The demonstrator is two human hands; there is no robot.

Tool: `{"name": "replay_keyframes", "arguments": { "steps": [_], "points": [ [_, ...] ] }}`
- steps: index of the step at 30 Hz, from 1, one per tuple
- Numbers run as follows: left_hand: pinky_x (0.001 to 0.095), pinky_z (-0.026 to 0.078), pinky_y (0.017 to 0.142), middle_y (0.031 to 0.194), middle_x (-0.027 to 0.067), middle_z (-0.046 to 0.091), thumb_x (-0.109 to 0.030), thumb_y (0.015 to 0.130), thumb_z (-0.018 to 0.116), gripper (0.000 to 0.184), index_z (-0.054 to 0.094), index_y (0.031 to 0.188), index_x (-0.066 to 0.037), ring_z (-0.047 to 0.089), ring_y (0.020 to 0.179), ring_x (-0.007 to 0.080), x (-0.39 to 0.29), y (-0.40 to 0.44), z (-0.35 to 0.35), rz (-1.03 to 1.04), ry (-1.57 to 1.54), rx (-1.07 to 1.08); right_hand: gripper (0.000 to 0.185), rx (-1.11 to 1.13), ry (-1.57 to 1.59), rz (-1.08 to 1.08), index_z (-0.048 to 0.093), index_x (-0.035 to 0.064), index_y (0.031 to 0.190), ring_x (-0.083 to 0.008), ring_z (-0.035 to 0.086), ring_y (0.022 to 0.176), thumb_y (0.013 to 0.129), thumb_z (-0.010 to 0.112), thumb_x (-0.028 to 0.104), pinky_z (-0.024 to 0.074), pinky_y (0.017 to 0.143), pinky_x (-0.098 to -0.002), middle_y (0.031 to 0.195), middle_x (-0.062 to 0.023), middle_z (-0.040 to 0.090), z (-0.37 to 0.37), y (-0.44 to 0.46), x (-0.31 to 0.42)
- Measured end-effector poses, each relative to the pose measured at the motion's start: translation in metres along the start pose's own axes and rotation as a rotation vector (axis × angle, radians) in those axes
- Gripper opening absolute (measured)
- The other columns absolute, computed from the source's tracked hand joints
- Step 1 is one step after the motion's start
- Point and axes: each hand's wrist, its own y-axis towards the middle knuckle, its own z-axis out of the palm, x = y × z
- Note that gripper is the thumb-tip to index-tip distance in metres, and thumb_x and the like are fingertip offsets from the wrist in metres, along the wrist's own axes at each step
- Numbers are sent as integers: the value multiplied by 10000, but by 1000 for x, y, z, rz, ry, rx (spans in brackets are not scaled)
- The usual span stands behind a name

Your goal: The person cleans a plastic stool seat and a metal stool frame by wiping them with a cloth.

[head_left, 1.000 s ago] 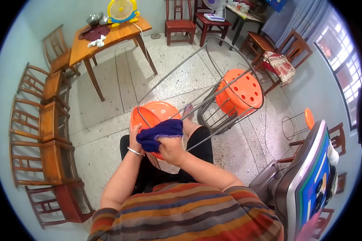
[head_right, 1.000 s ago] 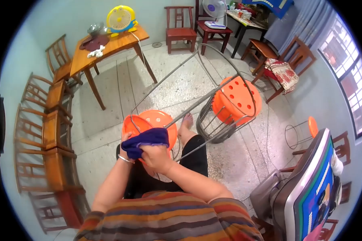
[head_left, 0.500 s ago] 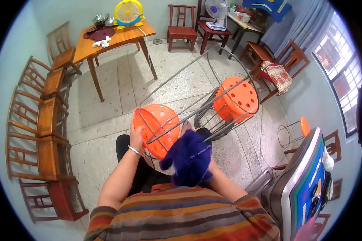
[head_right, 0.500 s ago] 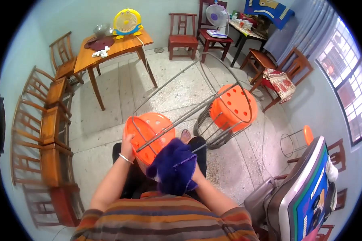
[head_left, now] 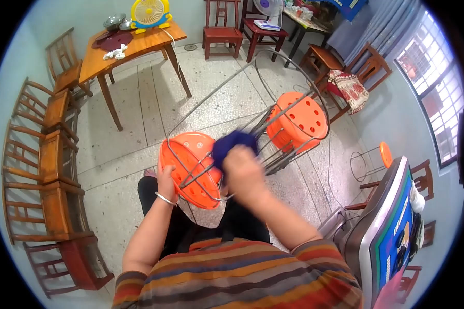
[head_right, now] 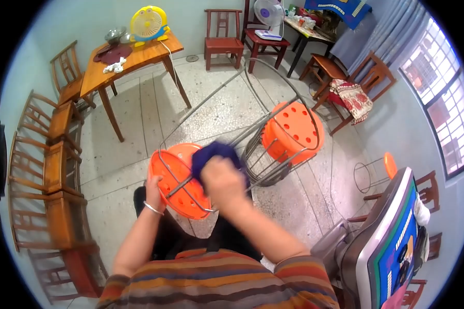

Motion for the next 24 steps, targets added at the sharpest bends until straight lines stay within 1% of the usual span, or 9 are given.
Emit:
{"name": "replay_keyframes", "arguments": {
  "steps": [3, 5, 9, 10, 13, 15, 19, 20, 24],
  "points": [
    [357, 483, 985, 1369, 118, 511, -36, 831, 447, 668, 342, 1490, -61, 550, 1173, 238, 43, 31, -49, 103, 80, 90, 261, 126, 332, 13, 646, 75, 921, -279, 611, 816, 662, 638, 49, 525, 676, -373, 922, -93, 604, 34, -30, 76],
    [370, 485, 985, 1379, 111, 505, -35, 832, 451, 680, 332, 1499, -85, 542, 1183, 233, 17, 11, -18, 72, -32, 94, 287, 95, 353, 25, 656, 78, 935, -279, 616, 810, 652, 640, 33, 529, 680, -377, 910, -94, 606, 35, -30, 66],
    [377, 462, 1026, 1402, 108, 494, -26, 831, 441, 695, 314, 1511, -97, 518, 1245, 237, 0, 7, -7, -3, -20, 61, 373, -68, 192, 114, 660, 40, 1005, -376, 626, 954, 642, 624, -39, 527, 829, -447, 1026, -159, 646, -4, -6, -11],
    [378, 460, 1029, 1405, 107, 493, -26, 832, 440, 699, 309, 1514, -99, 517, 1249, 239, 0, 9, -9, 7, -20, 80, 249, -131, 81, 187, 618, 48, 946, -358, 595, 902, 703, 611, -9, 502, 773, -455, 908, -155, 598, -27, 12, -34],
    [377, 438, 1050, 1411, 103, 493, -23, 831, 440, 706, 299, 1519, -91, 514, 1256, 242, 1, 4, -5, 18, -22, 75, 194, -386, -67, 370, 571, 9, 938, -388, 565, 892, 757, 640, 9, 475, 768, -473, 937, -164, 580, -72, 43, -107],
    [375, 432, 1055, 1411, 102, 493, -22, 832, 439, 698, 302, 1514, -80, 515, 1253, 238, 9, 3, -6, 18, -33, 11, 187, -337, -124, 322, 569, 2, 934, -391, 564, 888, 768, 652, 21, 475, 759, -466, 950, -167, 577, -70, 42, -105],
    [366, 427, 1054, 1395, 104, 507, -28, 837, 445, 679, 320, 1504, -62, 517, 1239, 226, 16, 9, -9, 44, -29, 10, 164, -132, -74, 103, 578, 92, 849, -309, 585, 829, 705, 650, 63, 504, 669, -413, 881, -127, 565, -14, 8, -26],
    [364, 429, 1050, 1390, 105, 511, -27, 839, 447, 673, 326, 1500, -58, 519, 1233, 224, 18, 12, -12, 49, -19, 16, 246, -42, 127, 123, 578, 58, 834, -333, 584, 838, 620, 696, 29, 502, 707, -419, 939, -141, 591, 13, -12, 6],
    [355, 440, 1033, 1375, 107, 524, -19, 838, 448, 653, 353, 1483, -49, 529, 1213, 222, 13, 17, -23, -16, -44, 56, 262, 45, 416, 94, 639, 71, 897, -300, 613, 789, 645, 702, 38, 517, 657, -389, 896, -90, 596, 41, -25, 67]
  ]
}}
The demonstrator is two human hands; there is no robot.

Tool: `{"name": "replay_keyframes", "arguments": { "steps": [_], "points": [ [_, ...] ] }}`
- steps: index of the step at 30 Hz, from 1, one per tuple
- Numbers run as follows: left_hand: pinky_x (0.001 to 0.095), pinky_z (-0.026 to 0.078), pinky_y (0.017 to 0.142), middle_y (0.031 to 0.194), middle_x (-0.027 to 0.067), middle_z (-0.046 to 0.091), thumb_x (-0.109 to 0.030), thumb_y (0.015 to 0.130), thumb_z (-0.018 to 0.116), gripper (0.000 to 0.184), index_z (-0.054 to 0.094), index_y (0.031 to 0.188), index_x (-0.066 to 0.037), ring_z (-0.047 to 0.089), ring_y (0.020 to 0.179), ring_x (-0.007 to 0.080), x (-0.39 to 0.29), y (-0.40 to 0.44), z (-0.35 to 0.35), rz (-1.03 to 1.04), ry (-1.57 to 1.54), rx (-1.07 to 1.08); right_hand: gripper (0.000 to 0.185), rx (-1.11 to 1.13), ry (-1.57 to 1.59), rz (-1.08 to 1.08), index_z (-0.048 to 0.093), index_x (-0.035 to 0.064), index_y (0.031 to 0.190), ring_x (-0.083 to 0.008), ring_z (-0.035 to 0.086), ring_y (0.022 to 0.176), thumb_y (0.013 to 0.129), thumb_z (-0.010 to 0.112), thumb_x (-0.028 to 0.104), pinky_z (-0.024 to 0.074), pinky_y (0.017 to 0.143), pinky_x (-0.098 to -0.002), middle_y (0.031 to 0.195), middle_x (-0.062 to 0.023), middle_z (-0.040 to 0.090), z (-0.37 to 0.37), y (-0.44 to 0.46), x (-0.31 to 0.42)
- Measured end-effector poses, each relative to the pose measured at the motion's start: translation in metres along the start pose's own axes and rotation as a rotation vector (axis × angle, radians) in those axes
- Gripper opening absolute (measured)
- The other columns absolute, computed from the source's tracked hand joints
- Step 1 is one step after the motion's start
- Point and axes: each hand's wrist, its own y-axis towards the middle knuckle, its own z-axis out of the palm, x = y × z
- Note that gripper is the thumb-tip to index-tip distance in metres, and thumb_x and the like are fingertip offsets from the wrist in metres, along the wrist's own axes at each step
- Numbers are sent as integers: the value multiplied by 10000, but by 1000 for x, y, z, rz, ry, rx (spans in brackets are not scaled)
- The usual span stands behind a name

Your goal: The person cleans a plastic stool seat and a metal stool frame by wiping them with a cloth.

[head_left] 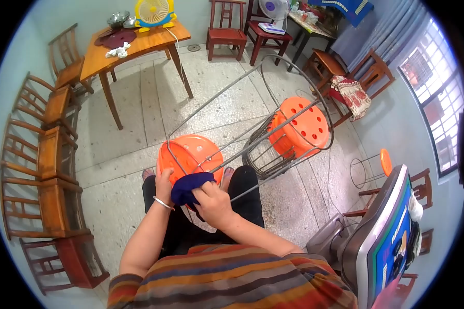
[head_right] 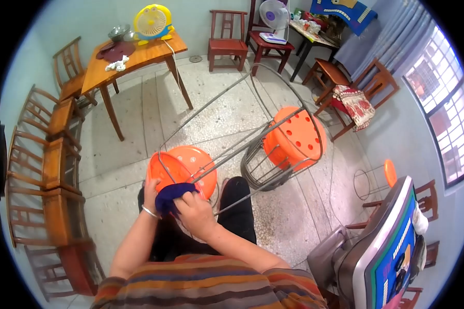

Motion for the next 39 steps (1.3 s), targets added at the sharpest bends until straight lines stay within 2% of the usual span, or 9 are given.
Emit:
{"name": "replay_keyframes", "arguments": {
  "steps": [5, 7, 10, 13, 15, 19, 25, 33, 39],
  "points": [
    [352, 435, 1042, 1390, 110, 514, -18, 833, 442, 668, 343, 1492, -52, 526, 1233, 231, -11, 0, 7, 41, 68, -20, 340, -67, -164, 14, 656, 58, 956, -359, 620, 836, 620, 689, 26, 530, 724, -446, 909, -141, 617, -60, 24, -49],
    [347, 432, 1044, 1402, 113, 504, -14, 831, 441, 681, 331, 1502, -54, 523, 1243, 233, -8, 1, 6, 96, 72, 3, 335, -192, -338, 160, 624, -26, 1051, -413, 609, 1011, 722, 660, 28, 498, 879, -472, 1064, -218, 640, -116, 46, -97],
    [351, 419, 1058, 1430, 124, 477, -12, 825, 444, 709, 307, 1519, -65, 505, 1266, 233, -6, -14, 14, 72, 79, -27, 323, -525, -337, 312, 566, -55, 1181, -410, 577, 995, 873, 609, 36, 467, 881, -431, 1082, -229, 574, -183, 78, -131],
    [350, 422, 1054, 1430, 123, 474, -5, 820, 450, 730, 285, 1528, -71, 507, 1262, 233, 1, -15, 15, 84, 76, -47, 271, -441, -333, 243, 563, -31, 1124, -366, 561, 977, 854, 568, -19, 453, 871, -393, 1067, -188, 560, -167, 71, -125],
    [346, 427, 1048, 1425, 119, 476, 0, 816, 454, 742, 272, 1531, -72, 513, 1251, 232, 4, -13, 13, 73, 43, -35, 270, -179, -252, 245, 572, -26, 1022, -393, 541, 935, 756, 618, -39, 457, 832, -429, 980, -186, 562, -131, 49, -99],
    [340, 425, 1046, 1414, 116, 477, 20, 798, 458, 759, 263, 1527, -61, 512, 1244, 226, 0, -15, 13, 94, 110, -2, 347, 141, 46, 264, 608, 42, 1062, -418, 605, 912, 737, 720, 89, 527, 768, -453, 1013, -199, 592, -37, -5, -15],
    [346, 386, 1086, 1453, 138, 423, 60, 750, 468, 830, 213, 1533, -45, 451, 1308, 229, -24, -15, 14, 189, 301, 74, 403, 44, 86, 121, 595, 67, 1122, -402, 633, 882, 755, 748, 136, 533, 734, -447, 1043, -194, 628, -48, -13, -21],
    [362, 309, 1148, 1514, 163, 323, 93, 697, 453, 936, 117, 1559, -48, 359, 1382, 254, 30, -13, -7, 500, 653, 101, 433, 167, 103, 389, 537, 55, 1180, -412, 641, 876, 825, 735, 205, 523, 717, -463, 950, -217, 652, -32, -72, -37],
    [364, 367, 1111, 1514, 175, 323, 44, 777, 542, 930, 52, 1560, -61, 399, 1361, 268, 32, -31, -13, 328, 670, 116, 429, 262, 100, 454, 547, 91, 1191, -409, 656, 788, 834, 735, 235, 525, 669, -465, 851, -212, 665, -36, -84, -43]
  ]
}}
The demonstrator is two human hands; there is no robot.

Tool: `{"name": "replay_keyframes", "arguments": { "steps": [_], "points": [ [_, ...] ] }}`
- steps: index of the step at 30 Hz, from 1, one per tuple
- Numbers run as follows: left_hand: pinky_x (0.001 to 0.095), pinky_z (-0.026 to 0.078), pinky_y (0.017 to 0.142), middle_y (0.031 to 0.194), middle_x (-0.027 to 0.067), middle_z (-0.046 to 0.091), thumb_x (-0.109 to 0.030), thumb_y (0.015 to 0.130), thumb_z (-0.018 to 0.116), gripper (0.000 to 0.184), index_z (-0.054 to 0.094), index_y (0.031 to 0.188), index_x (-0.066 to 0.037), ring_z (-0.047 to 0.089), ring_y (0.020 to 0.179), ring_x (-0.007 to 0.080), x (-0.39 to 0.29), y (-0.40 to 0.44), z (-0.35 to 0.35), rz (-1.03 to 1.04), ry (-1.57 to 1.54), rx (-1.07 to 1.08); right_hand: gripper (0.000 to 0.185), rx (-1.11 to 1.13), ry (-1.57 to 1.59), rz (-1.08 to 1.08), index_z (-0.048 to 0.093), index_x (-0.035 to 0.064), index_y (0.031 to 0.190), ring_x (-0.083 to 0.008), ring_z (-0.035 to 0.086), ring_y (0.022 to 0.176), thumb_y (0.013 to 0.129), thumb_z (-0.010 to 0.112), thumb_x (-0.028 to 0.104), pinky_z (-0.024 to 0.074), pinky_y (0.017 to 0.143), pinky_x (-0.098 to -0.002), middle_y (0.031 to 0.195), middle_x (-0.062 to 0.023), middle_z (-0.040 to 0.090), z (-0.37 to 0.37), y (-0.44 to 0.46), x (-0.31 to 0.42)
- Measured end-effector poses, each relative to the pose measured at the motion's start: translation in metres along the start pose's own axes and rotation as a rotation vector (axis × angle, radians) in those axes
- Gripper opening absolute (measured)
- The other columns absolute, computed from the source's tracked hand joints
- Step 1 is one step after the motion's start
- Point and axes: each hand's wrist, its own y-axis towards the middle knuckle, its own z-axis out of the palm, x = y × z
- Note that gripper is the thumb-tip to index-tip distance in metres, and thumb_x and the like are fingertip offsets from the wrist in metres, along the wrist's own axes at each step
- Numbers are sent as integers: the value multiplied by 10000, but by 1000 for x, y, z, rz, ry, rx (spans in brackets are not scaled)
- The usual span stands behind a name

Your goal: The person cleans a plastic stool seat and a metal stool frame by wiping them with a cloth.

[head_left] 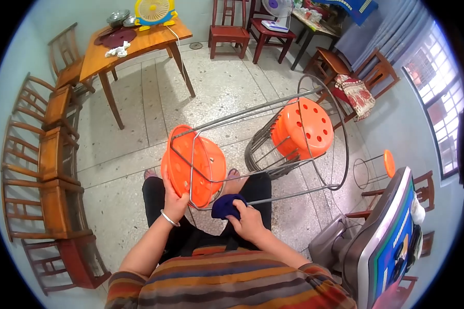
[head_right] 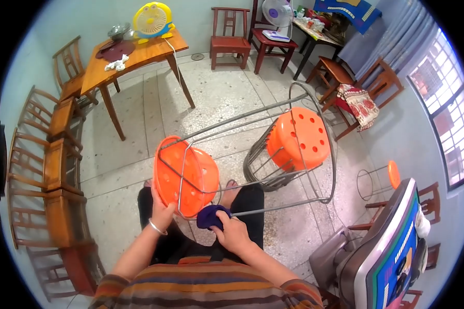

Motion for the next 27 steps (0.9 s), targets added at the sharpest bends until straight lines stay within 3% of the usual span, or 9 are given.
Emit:
{"name": "replay_keyframes", "arguments": {
  "steps": [2, 5, 8, 14, 15, 18, 19, 23, 27],
  "points": [
    [368, 358, 1119, 1523, 190, 317, 17, 783, 584, 951, 42, 1561, -63, 391, 1376, 282, -8, 2, -2, -7, 32, 22, 413, 19, -25, -42, 560, 105, 1179, -402, 660, 756, 833, 733, 249, 524, 667, -463, 789, -209, 660, -5, 1, -5],
    [376, 370, 1114, 1526, 160, 328, -11, 810, 613, 916, 88, 1559, -68, 381, 1385, 272, -30, 25, -10, -281, -424, 15, 397, 65, -34, -75, 564, 113, 1170, -406, 658, 727, 843, 719, 275, 521, 670, -472, 744, -200, 657, -12, 0, -17],
    [361, 418, 1070, 1449, 116, 452, -2, 842, 567, 769, 233, 1531, -75, 467, 1312, 235, -38, 75, -15, -430, -519, 24, 388, 138, -18, -20, 558, 130, 1169, -416, 653, 732, 849, 712, 284, 516, 680, -485, 748, -208, 656, -22, -5, -19],
    [310, 499, 898, 1256, 77, 586, 58, 738, 481, 746, 384, 1468, -59, 581, 1113, 196, -35, 84, -21, -357, -393, 104, 388, 105, -71, 16, 559, 125, 1165, -413, 644, 801, 844, 716, 276, 511, 710, -481, 838, -208, 656, -22, 6, -20],
    [282, 504, 831, 1277, 80, 560, 51, 717, 479, 789, 344, 1487, -59, 579, 1067, 191, -41, 74, -15, -304, -402, 47, 390, 79, -62, 19, 560, 122, 1172, -410, 644, 853, 843, 716, 262, 513, 730, -473, 902, -210, 657, -22, 6, -23],
    [284, 506, 832, 1333, 92, 516, 57, 717, 485, 832, 280, 1514, -62, 574, 1076, 195, -32, 44, -2, -148, -295, -93, 389, 4, -26, 69, 557, 118, 1178, -417, 641, 880, 844, 712, 246, 515, 757, -467, 932, -206, 659, -12, 1, -46],
    [291, 504, 862, 1382, 112, 471, 62, 714, 492, 882, 207, 1539, -64, 556, 1123, 210, -35, 38, 0, -181, -267, -100, 386, 11, -23, 96, 554, 113, 1186, -424, 635, 912, 850, 702, 234, 513, 791, -465, 969, -212, 655, -8, 1, -52],
    [325, 462, 974, 1431, 149, 434, 55, 734, 518, 901, 161, 1554, -59, 506, 1227, 251, -1, 36, 6, -134, -231, -78, 401, -50, -6, 135, 542, 114, 1218, -430, 620, 973, 863, 690, 228, 505, 824, -471, 1021, -221, 645, -1, -1, -69],
    [334, 417, 1035, 1442, 178, 418, 31, 790, 560, 894, 109, 1558, -39, 489, 1254, 258, -18, 24, 25, -257, -194, -136, 402, -155, 92, 215, 568, 83, 1238, -422, 616, 1045, 876, 684, 215, 505, 882, -433, 1095, -235, 647, 4, 1, -83]
  ]
}}
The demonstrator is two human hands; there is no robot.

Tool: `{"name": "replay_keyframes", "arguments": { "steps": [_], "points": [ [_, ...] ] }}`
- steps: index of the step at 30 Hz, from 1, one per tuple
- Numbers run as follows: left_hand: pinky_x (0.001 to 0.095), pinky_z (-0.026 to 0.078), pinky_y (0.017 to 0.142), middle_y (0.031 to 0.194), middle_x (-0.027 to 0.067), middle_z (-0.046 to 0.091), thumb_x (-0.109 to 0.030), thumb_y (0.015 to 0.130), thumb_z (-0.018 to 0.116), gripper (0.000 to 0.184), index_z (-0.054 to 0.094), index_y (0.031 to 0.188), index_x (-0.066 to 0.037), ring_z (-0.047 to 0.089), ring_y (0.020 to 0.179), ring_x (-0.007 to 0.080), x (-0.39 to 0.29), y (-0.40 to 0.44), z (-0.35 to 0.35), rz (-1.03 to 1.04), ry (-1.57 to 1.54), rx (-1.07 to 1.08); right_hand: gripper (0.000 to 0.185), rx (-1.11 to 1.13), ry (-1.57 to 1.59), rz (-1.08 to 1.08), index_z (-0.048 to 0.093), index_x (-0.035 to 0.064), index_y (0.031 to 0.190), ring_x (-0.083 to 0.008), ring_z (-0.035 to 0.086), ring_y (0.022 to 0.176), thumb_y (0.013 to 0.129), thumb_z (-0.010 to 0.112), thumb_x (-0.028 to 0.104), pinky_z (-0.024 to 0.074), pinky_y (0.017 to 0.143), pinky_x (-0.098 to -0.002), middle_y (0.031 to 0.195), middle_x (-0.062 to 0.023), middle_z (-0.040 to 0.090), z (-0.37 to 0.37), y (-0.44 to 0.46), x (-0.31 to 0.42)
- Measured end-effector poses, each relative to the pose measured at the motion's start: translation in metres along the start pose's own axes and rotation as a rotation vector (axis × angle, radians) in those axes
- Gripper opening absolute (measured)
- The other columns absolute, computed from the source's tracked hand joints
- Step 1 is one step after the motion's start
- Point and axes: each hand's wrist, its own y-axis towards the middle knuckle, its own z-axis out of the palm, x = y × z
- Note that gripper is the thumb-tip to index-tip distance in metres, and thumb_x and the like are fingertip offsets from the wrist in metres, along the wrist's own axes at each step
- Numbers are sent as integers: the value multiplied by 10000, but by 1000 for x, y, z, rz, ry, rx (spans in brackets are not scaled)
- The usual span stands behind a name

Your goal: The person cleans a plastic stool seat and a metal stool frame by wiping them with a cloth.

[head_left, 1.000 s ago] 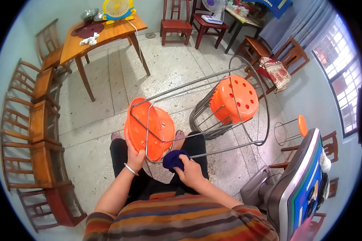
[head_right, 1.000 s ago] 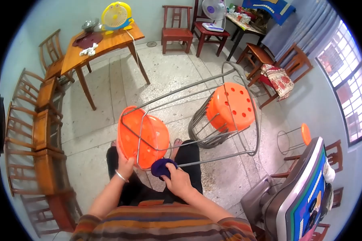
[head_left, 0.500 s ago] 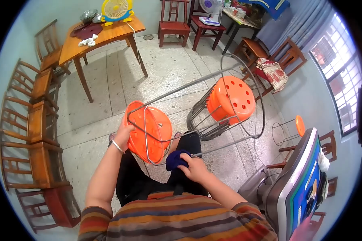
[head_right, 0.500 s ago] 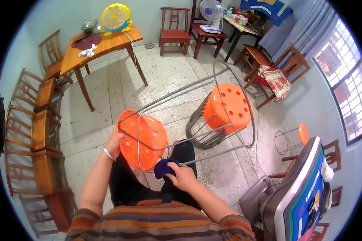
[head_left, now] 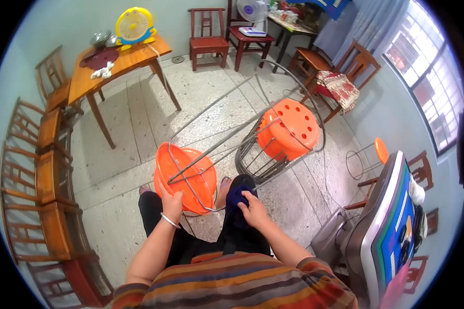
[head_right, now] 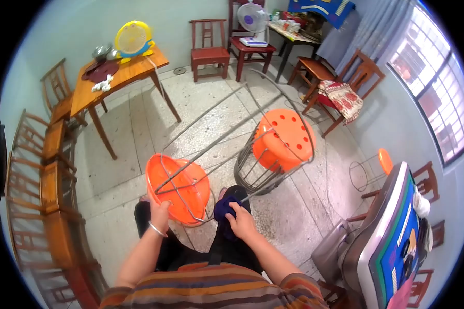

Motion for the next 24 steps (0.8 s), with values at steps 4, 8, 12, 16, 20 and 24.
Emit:
{"name": "replay_keyframes", "arguments": {
  "steps": [4, 8, 12, 16, 20, 24],
  "points": [
    [347, 460, 988, 1414, 186, 439, 17, 779, 575, 926, 75, 1557, -32, 524, 1207, 267, 1, 7, 3, 43, -104, -11, 381, -134, 227, -3, 598, 19, 1212, -350, 643, 1078, 890, 680, 204, 499, 920, -388, 1126, -212, 667, -28, 11, 11],
    [368, 471, 968, 1384, 156, 455, 41, 774, 524, 836, 202, 1534, -92, 513, 1183, 283, -16, -4, 11, -48, -93, 15, 392, -322, 237, -119, 597, -16, 1171, -285, 649, 1019, 878, 698, 223, 496, 892, -366, 1079, -180, 668, -117, 45, 70],
    [367, 513, 884, 1365, 154, 463, 62, 732, 514, 867, 211, 1527, -102, 538, 1131, 273, -9, -9, 10, -62, -81, 20, 455, -590, 83, -373, 549, -40, 1199, -368, 561, 1102, 860, 709, 216, 431, 968, -408, 1144, -216, 587, -184, 93, 133],
    [376, 531, 852, 1344, 149, 475, 57, 732, 513, 850, 226, 1516, -105, 559, 1101, 268, 14, 1, -3, -38, -105, 69, 435, -737, -183, -511, 553, -42, 1209, -404, 561, 1081, 869, 685, 196, 454, 944, -438, 1165, -215, 588, -174, 150, 132],
    [352, 543, 820, 1318, 132, 497, 53, 743, 515, 842, 227, 1515, -117, 583, 1046, 247, 5, 10, -1, -31, -145, 138, 142, -118, -793, -314, 644, 65, 921, -313, 598, 903, 798, 649, 135, 535, 702, -445, 976, -104, 620, -98, 141, 111],
    [344, 494, 943, 1365, 160, 477, 69, 716, 547, 956, 108, 1551, -85, 558, 1153, 261, 16, 5, -1, 11, -52, 104, 210, 175, -185, -277, 661, 86, 1036, -349, 624, 978, 839, 636, 156, 518, 814, -467, 1017, -138, 642, 9, 63, 84]
  ]
}}
